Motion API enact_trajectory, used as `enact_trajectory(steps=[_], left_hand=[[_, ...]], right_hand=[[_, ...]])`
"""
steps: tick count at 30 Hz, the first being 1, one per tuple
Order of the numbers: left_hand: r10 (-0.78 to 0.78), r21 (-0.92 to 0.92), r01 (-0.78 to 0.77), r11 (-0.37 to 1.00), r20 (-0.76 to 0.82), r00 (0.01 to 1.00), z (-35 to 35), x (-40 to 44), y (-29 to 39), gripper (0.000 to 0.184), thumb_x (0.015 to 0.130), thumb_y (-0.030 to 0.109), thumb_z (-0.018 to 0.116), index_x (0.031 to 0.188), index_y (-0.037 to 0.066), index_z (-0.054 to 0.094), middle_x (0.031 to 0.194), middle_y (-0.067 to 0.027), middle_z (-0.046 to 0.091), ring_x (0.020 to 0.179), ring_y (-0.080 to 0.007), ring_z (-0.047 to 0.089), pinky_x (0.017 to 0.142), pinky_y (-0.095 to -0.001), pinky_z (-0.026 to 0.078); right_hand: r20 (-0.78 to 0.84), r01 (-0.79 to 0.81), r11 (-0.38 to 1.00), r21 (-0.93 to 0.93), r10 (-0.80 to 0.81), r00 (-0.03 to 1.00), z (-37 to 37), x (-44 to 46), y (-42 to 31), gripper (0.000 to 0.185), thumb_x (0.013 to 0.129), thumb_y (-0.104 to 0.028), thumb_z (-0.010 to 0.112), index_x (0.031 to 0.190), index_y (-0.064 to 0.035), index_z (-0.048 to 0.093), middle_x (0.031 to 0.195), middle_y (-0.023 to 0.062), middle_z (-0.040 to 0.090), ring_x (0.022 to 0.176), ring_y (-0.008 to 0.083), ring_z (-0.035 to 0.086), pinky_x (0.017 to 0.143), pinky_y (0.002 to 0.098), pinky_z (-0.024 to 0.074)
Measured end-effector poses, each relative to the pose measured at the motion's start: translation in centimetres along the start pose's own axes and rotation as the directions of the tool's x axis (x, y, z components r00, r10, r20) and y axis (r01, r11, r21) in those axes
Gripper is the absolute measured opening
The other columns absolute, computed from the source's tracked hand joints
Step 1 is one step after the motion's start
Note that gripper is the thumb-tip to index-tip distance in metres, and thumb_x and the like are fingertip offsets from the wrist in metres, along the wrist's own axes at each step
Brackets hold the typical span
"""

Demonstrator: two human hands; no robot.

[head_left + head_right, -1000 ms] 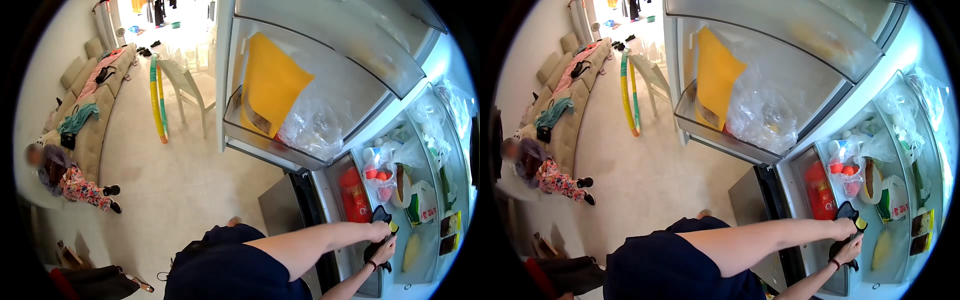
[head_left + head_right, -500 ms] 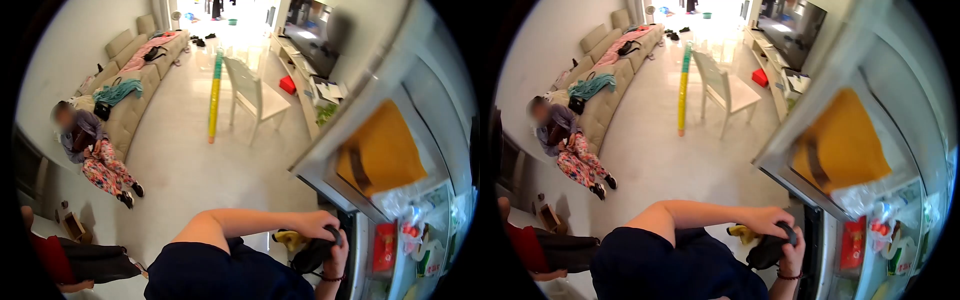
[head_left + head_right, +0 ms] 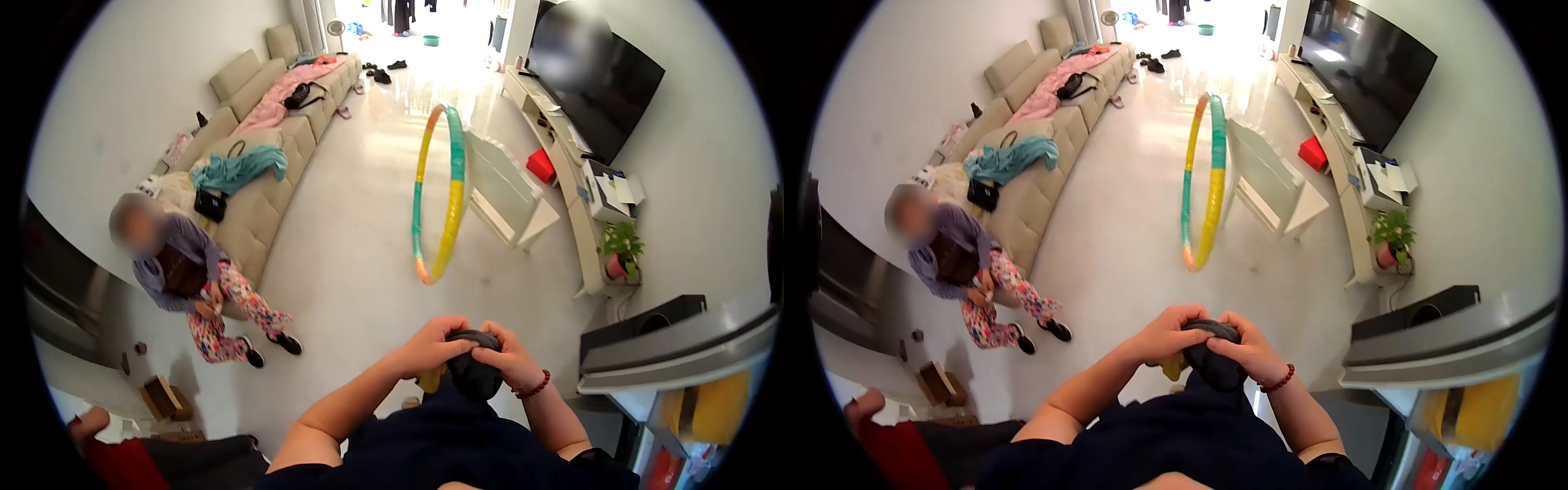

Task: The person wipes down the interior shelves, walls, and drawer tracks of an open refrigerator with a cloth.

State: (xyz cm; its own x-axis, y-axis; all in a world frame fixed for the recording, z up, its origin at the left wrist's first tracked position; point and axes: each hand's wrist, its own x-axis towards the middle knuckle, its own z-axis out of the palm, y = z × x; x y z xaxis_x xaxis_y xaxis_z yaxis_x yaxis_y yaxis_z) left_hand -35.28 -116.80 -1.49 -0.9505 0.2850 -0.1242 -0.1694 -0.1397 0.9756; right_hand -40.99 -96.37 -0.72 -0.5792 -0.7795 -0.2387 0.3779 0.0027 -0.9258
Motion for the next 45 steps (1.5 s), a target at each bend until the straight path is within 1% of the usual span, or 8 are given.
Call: enact_trajectory(steps=[8,16,21,29,33,35,38,45], left_hand=[[-0.010,0.229,0.071,0.971,-0.255,0.967,-17.8,8.2,6.2,0.008,0.091,0.012,0.063,0.095,0.006,0.062,0.084,0.0031,0.060,0.076,-0.0043,0.054,0.066,-0.0223,0.045],[-0.003,-0.069,-0.039,0.997,-0.524,0.852,-39.3,10.9,10.6,0.008,0.093,0.009,0.063,0.097,0.004,0.060,0.090,0.0004,0.062,0.079,-0.0062,0.058,0.070,-0.0210,0.048],[-0.008,-0.062,-0.022,0.998,-0.444,0.896,-52.6,18.2,14.7,0.008,0.092,0.011,0.063,0.097,0.004,0.062,0.089,0.0004,0.062,0.081,-0.0065,0.058,0.072,-0.0225,0.048],[-0.030,0.136,0.051,0.989,-0.153,0.988,-68.2,39.2,18.0,0.012,0.092,0.015,0.062,0.099,0.005,0.063,0.087,0.0030,0.060,0.081,-0.0050,0.054,0.070,-0.0228,0.045],[-0.120,0.082,0.133,0.988,-0.152,0.981,-77.4,49.2,20.5,0.009,0.093,0.015,0.062,0.097,0.007,0.062,0.085,0.0033,0.060,0.078,-0.0046,0.054,0.068,-0.0225,0.045],[-0.039,-0.009,0.038,0.999,-0.203,0.978,-82.5,52.8,20.3,0.010,0.093,0.016,0.062,0.096,0.007,0.062,0.082,0.0037,0.059,0.075,-0.0039,0.053,0.065,-0.0219,0.044],[-0.041,0.117,0.072,0.991,-0.247,0.968,-89.4,57.2,24.5,0.010,0.093,0.016,0.063,0.095,0.007,0.061,0.082,0.0041,0.059,0.073,-0.0031,0.052,0.064,-0.0213,0.043],[-0.079,-0.136,0.036,0.990,-0.324,0.943,-105.3,69.2,26.1,0.009,0.093,0.015,0.063,0.096,0.007,0.060,0.086,0.0034,0.058,0.078,-0.0040,0.052,0.068,-0.0212,0.044]], right_hand=[[0.172,0.077,0.994,-0.083,-0.062,0.983,-1.5,22.9,-6.1,0.029,0.089,-0.030,0.072,0.097,-0.0057,0.058,0.088,-0.0011,0.058,0.082,0.0057,0.053,0.071,0.0226,0.0443],[0.509,0.162,0.985,-0.065,-0.107,0.854,2.7,49.9,-12.0,0.027,0.091,-0.027,0.070,0.099,-0.0046,0.057,0.086,-0.0032,0.057,0.081,0.0036,0.051,0.070,0.0225,0.0434],[0.439,0.155,0.982,-0.110,-0.092,0.894,2.2,63.1,-16.2,0.031,0.090,-0.031,0.071,0.099,-0.0043,0.059,0.088,-0.0005,0.059,0.083,0.0061,0.054,0.072,0.0242,0.0460],[0.044,0.064,0.996,-0.065,-0.061,0.997,-7.6,78.8,-22.4,0.024,0.090,-0.023,0.071,0.099,-0.0050,0.059,0.089,-0.0020,0.058,0.082,0.0049,0.052,0.072,0.0217,0.0444],[0.064,0.082,0.987,-0.135,-0.074,0.995,-13.1,91.2,-26.3,0.022,0.090,-0.022,0.070,0.097,-0.0051,0.058,0.085,-0.0027,0.056,0.080,0.0045,0.052,0.070,0.0217,0.0437],[0.091,0.149,0.953,-0.263,-0.130,0.987,-14.2,97.6,-28.5,0.023,0.091,-0.023,0.070,0.097,-0.0044,0.058,0.085,-0.0021,0.057,0.079,0.0046,0.052,0.069,0.0223,0.0445],[0.141,0.096,0.977,-0.190,-0.069,0.988,-15.6,106.3,-32.8,0.022,0.091,-0.022,0.070,0.098,-0.0059,0.057,0.084,-0.0038,0.056,0.076,0.0032,0.050,0.066,0.0206,0.0429],[0.213,0.073,0.965,-0.251,-0.018,0.977,-21.0,127.4,-38.2,0.025,0.091,-0.026,0.070,0.096,-0.0050,0.058,0.086,-0.0018,0.058,0.081,0.0054,0.052,0.071,0.0239,0.0452]])
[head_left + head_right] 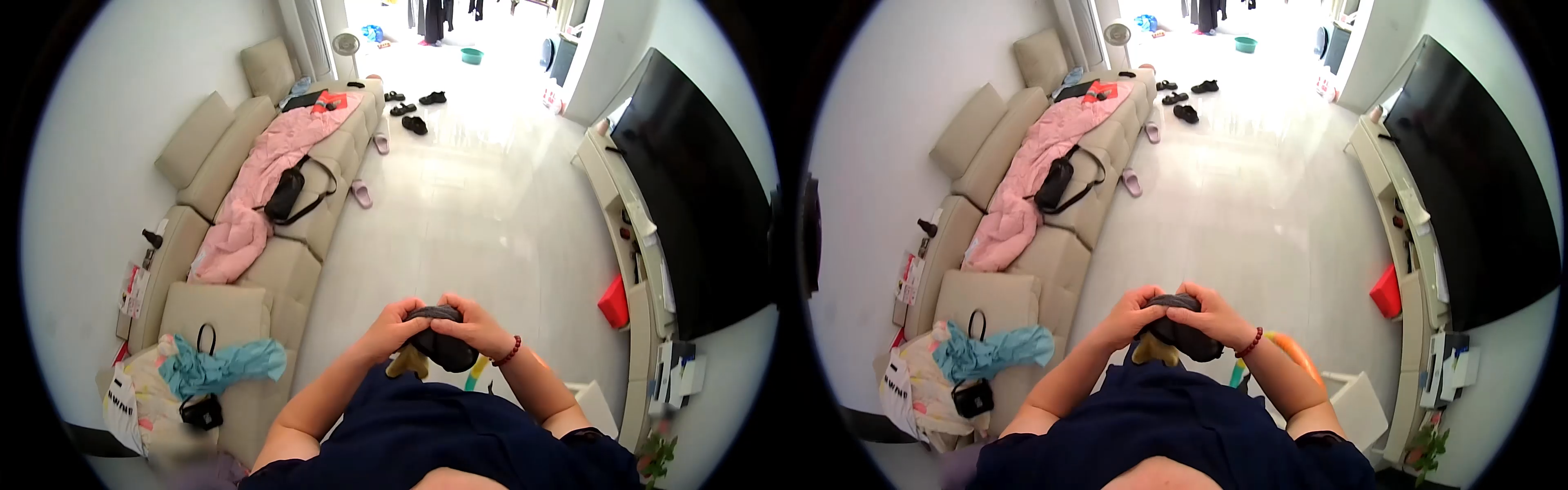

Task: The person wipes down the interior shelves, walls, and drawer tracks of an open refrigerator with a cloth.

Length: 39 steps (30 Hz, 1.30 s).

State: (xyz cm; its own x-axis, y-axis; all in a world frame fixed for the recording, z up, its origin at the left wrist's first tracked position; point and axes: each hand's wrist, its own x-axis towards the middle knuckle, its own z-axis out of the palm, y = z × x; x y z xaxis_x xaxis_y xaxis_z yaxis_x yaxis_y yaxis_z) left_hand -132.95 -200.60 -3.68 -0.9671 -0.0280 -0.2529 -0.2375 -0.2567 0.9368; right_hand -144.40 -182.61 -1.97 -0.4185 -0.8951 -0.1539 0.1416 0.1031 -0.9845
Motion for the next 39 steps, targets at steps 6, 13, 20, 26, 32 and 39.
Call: enact_trajectory(steps=[6,13,20,26,32,39], left_hand=[[0.019,0.106,-0.027,0.994,0.075,0.997,-8.0,17.4,6.8,0.012,0.092,0.016,0.063,0.098,0.005,0.061,0.087,0.0015,0.060,0.080,-0.0060,0.054,0.069,-0.0229,0.045],[-0.045,0.200,-0.012,0.980,0.278,0.959,-12.6,39.4,14.7,0.016,0.092,0.018,0.061,0.100,0.004,0.062,0.087,0.0013,0.060,0.080,-0.0067,0.053,0.070,-0.0241,0.045],[-0.041,0.190,0.022,0.981,0.097,0.994,-21.0,57.7,18.8,0.013,0.092,0.018,0.061,0.096,0.005,0.061,0.085,0.0012,0.060,0.078,-0.0066,0.054,0.069,-0.0243,0.045],[-0.010,-0.037,0.007,0.999,-0.081,0.997,-26.5,64.8,23.2,0.012,0.093,0.016,0.061,0.096,0.005,0.060,0.085,0.0007,0.060,0.077,-0.0058,0.054,0.067,-0.0231,0.046],[-0.003,-0.055,-0.001,0.998,-0.075,0.997,-27.9,70.3,24.8,0.011,0.094,0.016,0.061,0.095,0.005,0.059,0.085,0.0019,0.059,0.077,-0.0054,0.054,0.066,-0.0229,0.046],[0.003,-0.040,-0.004,0.999,-0.039,0.999,-28.2,73.7,26.1,0.011,0.093,0.015,0.060,0.097,0.005,0.060,0.087,0.0008,0.060,0.079,-0.0057,0.055,0.069,-0.0229,0.047]], right_hand=[[-0.129,-0.046,0.999,0.011,0.047,0.991,-9.7,14.7,-4.0,0.019,0.092,-0.021,0.069,0.096,-0.0055,0.057,0.084,-0.0023,0.058,0.078,0.0045,0.052,0.068,0.0225,0.0447],[-0.322,0.027,0.961,0.276,0.066,0.944,-24.0,27.9,-5.7,0.017,0.091,-0.017,0.068,0.097,-0.0060,0.057,0.086,-0.0023,0.059,0.077,0.0034,0.053,0.066,0.0199,0.0441],[-0.206,0.019,0.985,0.172,0.018,0.978,-38.2,46.3,-5.8,0.019,0.092,-0.020,0.069,0.097,-0.0050,0.057,0.085,-0.0028,0.058,0.076,0.0042,0.052,0.067,0.0205,0.0436],[-0.014,-0.082,0.992,0.099,0.084,0.996,-44.2,58.5,-11.5,0.022,0.091,-0.022,0.070,0.095,-0.0051,0.056,0.084,-0.0020,0.058,0.076,0.0040,0.052,0.065,0.0218,0.0441],[-0.019,-0.104,0.976,0.192,0.110,0.994,-47.6,62.6,-13.0,0.022,0.092,-0.022,0.069,0.096,-0.0044,0.057,0.086,-0.0010,0.060,0.078,0.0047,0.053,0.067,0.0217,0.0458],[-0.043,-0.086,0.985,0.151,0.094,0.995,-50.2,64.3,-13.8,0.022,0.092,-0.022,0.069,0.096,-0.0046,0.057,0.086,-0.0012,0.060,0.077,0.0040,0.053,0.067,0.0206,0.0450]])
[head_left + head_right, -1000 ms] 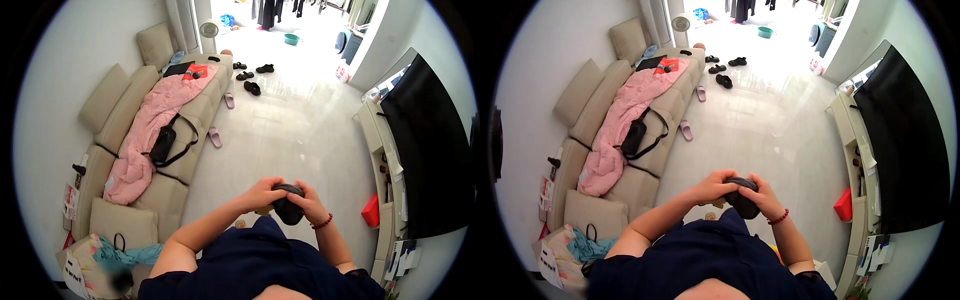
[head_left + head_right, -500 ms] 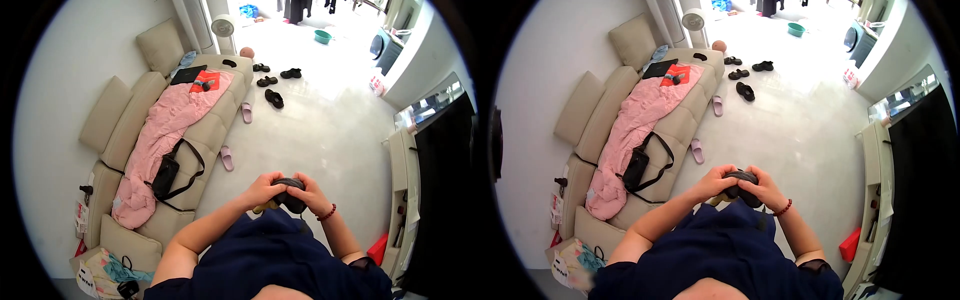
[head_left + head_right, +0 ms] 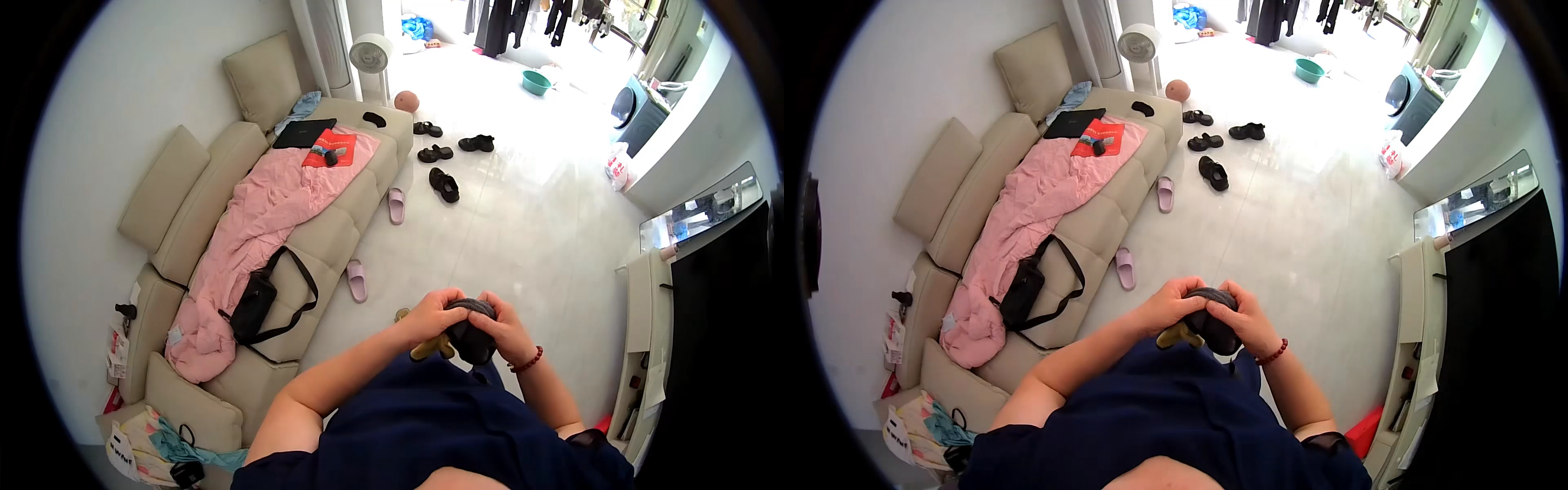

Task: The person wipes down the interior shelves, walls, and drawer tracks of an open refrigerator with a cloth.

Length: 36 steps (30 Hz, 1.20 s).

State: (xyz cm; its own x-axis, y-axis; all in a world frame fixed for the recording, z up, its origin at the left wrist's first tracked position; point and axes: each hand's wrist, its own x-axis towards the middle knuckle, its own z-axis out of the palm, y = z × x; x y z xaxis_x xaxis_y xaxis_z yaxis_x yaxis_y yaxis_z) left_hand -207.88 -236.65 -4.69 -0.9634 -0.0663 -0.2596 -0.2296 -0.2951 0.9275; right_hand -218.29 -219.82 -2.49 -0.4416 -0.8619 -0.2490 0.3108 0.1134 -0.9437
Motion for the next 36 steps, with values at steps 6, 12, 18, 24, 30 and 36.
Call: enact_trajectory(steps=[6,12,18,24,30,36], left_hand=[[-0.007,0.006,0.007,1.000,-0.015,1.000,-0.5,0.8,0.1,0.012,0.093,0.014,0.060,0.099,0.004,0.060,0.089,0.0005,0.061,0.080,-0.0064,0.056,0.070,-0.0232,0.047],[0.053,0.105,-0.045,0.993,-0.076,0.996,-1.4,0.7,-1.2,0.013,0.093,0.016,0.061,0.098,0.004,0.062,0.089,0.0025,0.060,0.082,-0.0054,0.055,0.071,-0.0224,0.046],[0.023,-0.050,-0.030,0.998,-0.136,0.990,-1.9,-0.3,-1.7,0.015,0.094,0.016,0.060,0.101,0.003,0.061,0.090,0.0010,0.060,0.085,-0.0054,0.054,0.075,-0.0225,0.046],[-0.048,-0.102,0.040,0.994,-0.074,0.996,-1.8,2.7,-1.0,0.014,0.092,0.016,0.059,0.097,0.002,0.060,0.087,0.0005,0.059,0.083,-0.0069,0.053,0.075,-0.0246,0.046],[0.049,-0.025,-0.050,0.998,-0.054,0.997,-4.3,5.7,0.7,0.013,0.091,0.014,0.060,0.096,0.002,0.060,0.086,-0.0009,0.061,0.083,-0.0078,0.054,0.075,-0.0253,0.047],[0.056,-0.019,-0.056,0.998,-0.025,0.998,-10.0,9.0,2.9,0.013,0.091,0.014,0.060,0.097,0.002,0.060,0.087,-0.0012,0.061,0.083,-0.0076,0.055,0.075,-0.0252,0.047]], right_hand=[[-0.004,-0.014,0.999,0.049,0.014,1.000,-0.4,1.0,0.1,0.019,0.092,-0.020,0.069,0.096,-0.0059,0.056,0.084,-0.0030,0.058,0.076,0.0033,0.051,0.066,0.0204,0.0436],[0.033,-0.004,0.998,0.064,0.002,0.999,-0.4,2.2,1.1,0.016,0.093,-0.017,0.068,0.097,-0.0065,0.056,0.086,-0.0033,0.058,0.077,0.0032,0.051,0.067,0.0200,0.0433],[0.085,-0.095,0.990,0.102,0.086,0.993,0.4,3.8,2.0,0.019,0.093,-0.019,0.068,0.097,-0.0061,0.055,0.087,-0.0028,0.058,0.079,0.0037,0.052,0.070,0.0200,0.0441],[-0.023,-0.085,0.993,0.081,0.087,0.996,-1.2,4.4,1.4,0.018,0.094,-0.019,0.066,0.096,-0.0069,0.053,0.086,-0.0033,0.057,0.077,0.0029,0.051,0.068,0.0195,0.0429],[-0.043,-0.047,0.994,0.095,0.051,0.998,-2.0,7.7,0.5,0.017,0.094,-0.018,0.066,0.097,-0.0067,0.053,0.087,-0.0027,0.058,0.077,0.0031,0.052,0.068,0.0195,0.0435],[-0.059,0.000,0.993,0.122,0.007,0.998,-1.3,14.2,-0.1,0.017,0.094,-0.017,0.066,0.098,-0.0068,0.053,0.088,-0.0025,0.058,0.078,0.0032,0.053,0.069,0.0196,0.0441]])
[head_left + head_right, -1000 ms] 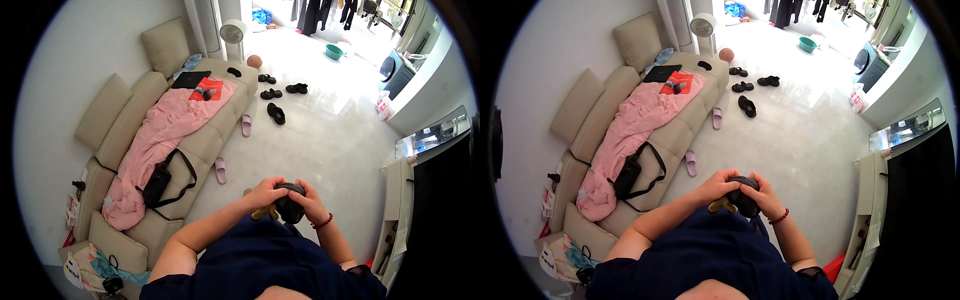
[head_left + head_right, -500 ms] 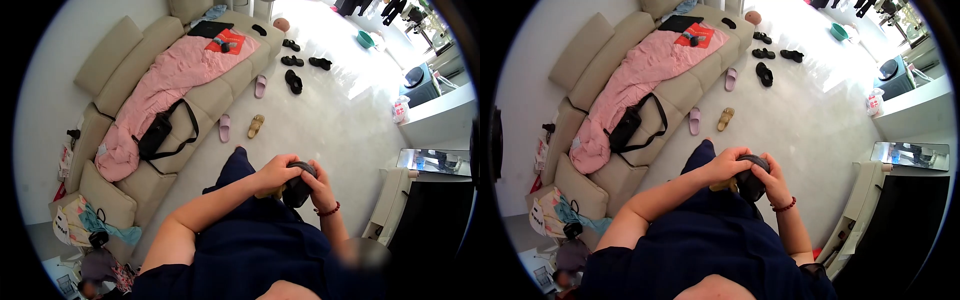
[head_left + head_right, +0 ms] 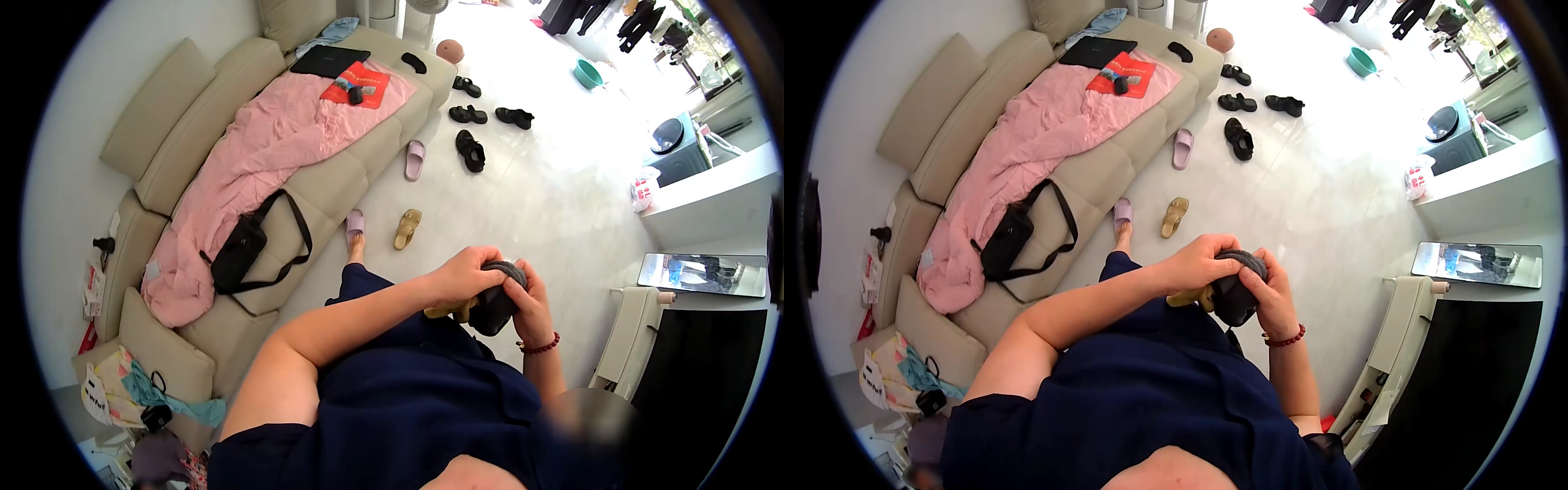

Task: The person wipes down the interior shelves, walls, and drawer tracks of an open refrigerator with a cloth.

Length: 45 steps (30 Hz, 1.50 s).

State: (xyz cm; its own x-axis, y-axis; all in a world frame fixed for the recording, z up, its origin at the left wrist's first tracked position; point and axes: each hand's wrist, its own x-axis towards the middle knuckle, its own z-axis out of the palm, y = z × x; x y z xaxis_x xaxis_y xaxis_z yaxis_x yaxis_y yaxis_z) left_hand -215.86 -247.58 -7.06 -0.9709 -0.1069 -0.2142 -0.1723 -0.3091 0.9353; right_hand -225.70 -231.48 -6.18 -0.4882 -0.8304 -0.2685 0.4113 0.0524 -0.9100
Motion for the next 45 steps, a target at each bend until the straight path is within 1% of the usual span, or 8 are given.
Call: enact_trajectory(steps=[10,15,23,27,29,35,41,45], left_hand=[[-0.016,-0.039,0.013,0.999,-0.090,0.996,-20.3,8.2,5.5,0.011,0.092,0.015,0.060,0.094,0.004,0.060,0.084,0.0019,0.058,0.079,-0.0057,0.052,0.068,-0.0239,0.044],[-0.024,-0.084,0.021,0.996,-0.034,0.999,-28.7,11.9,9.1,0.012,0.091,0.016,0.061,0.093,0.005,0.060,0.079,0.0020,0.057,0.074,-0.0054,0.051,0.065,-0.0242,0.043],[-0.032,-0.180,0.014,0.984,-0.101,0.994,-29.5,15.5,9.8,0.012,0.091,0.015,0.061,0.096,0.004,0.060,0.084,0.0001,0.059,0.079,-0.0069,0.053,0.069,-0.0247,0.045],[-0.013,-0.195,-0.015,0.981,-0.141,0.990,-27.3,16.6,10.8,0.009,0.094,0.011,0.058,0.100,0.005,0.058,0.089,0.0000,0.060,0.078,-0.0050,0.056,0.067,-0.0212,0.047],[-0.007,-0.221,-0.027,0.975,-0.153,0.988,-25.7,17.4,10.9,0.009,0.094,0.012,0.058,0.101,0.005,0.057,0.090,-0.0001,0.060,0.079,-0.0054,0.056,0.067,-0.0213,0.048],[0.042,-0.248,-0.085,0.965,-0.176,0.984,-21.5,20.0,11.7,0.008,0.095,0.013,0.060,0.099,0.006,0.057,0.090,0.0010,0.060,0.081,-0.0043,0.056,0.070,-0.0206,0.047],[0.005,-0.122,-0.015,0.992,-0.081,0.997,-21.1,22.6,12.6,0.009,0.095,0.010,0.060,0.102,0.005,0.057,0.093,0.0002,0.062,0.083,-0.0060,0.059,0.076,-0.0224,0.050],[0.100,0.229,-0.060,0.971,-0.167,0.981,-23.7,22.9,12.8,0.011,0.091,0.011,0.064,0.098,0.004,0.060,0.087,0.0008,0.061,0.080,-0.0058,0.057,0.072,-0.0239,0.048]], right_hand=[[-0.005,-0.115,0.990,-0.083,0.115,0.993,7.3,22.0,-2.9,0.016,0.094,-0.017,0.066,0.098,-0.0072,0.054,0.087,-0.0038,0.056,0.079,0.0033,0.051,0.069,0.0205,0.0427],[-0.024,-0.125,0.982,-0.142,0.122,0.992,10.6,30.5,-5.4,0.019,0.094,-0.020,0.067,0.099,-0.0070,0.055,0.087,-0.0043,0.056,0.078,0.0026,0.049,0.070,0.0202,0.0417],[0.025,-0.193,0.949,-0.250,0.205,0.978,9.0,34.9,-8.8,0.022,0.093,-0.023,0.068,0.100,-0.0066,0.054,0.086,-0.0049,0.056,0.079,0.0015,0.048,0.070,0.0191,0.0402],[0.172,-0.130,0.948,-0.291,0.186,0.967,6.3,35.2,-11.3,0.022,0.094,-0.025,0.067,0.098,-0.0077,0.055,0.085,-0.0055,0.054,0.078,0.0019,0.046,0.067,0.0190,0.0384],[0.221,-0.108,0.948,-0.299,0.179,0.959,4.1,35.0,-11.7,0.025,0.094,-0.027,0.068,0.099,-0.0051,0.056,0.089,-0.0027,0.056,0.082,0.0045,0.049,0.071,0.0228,0.0439],[0.279,0.037,0.964,-0.265,0.040,0.959,-0.1,34.2,-13.2,0.026,0.092,-0.027,0.070,0.096,-0.0045,0.056,0.084,-0.0022,0.056,0.080,0.0052,0.050,0.071,0.0234,0.0441],[0.222,0.055,0.970,-0.237,-0.001,0.975,-2.8,33.8,-13.1,0.026,0.092,-0.026,0.071,0.099,-0.0041,0.058,0.088,-0.0005,0.058,0.083,0.0068,0.052,0.074,0.0255,0.0460],[0.229,0.087,0.923,-0.374,0.001,0.973,-2.5,36.1,-13.6,0.027,0.090,-0.023,0.072,0.104,-0.0028,0.060,0.091,0.0021,0.062,0.089,0.0076,0.056,0.078,0.0267,0.0481]])
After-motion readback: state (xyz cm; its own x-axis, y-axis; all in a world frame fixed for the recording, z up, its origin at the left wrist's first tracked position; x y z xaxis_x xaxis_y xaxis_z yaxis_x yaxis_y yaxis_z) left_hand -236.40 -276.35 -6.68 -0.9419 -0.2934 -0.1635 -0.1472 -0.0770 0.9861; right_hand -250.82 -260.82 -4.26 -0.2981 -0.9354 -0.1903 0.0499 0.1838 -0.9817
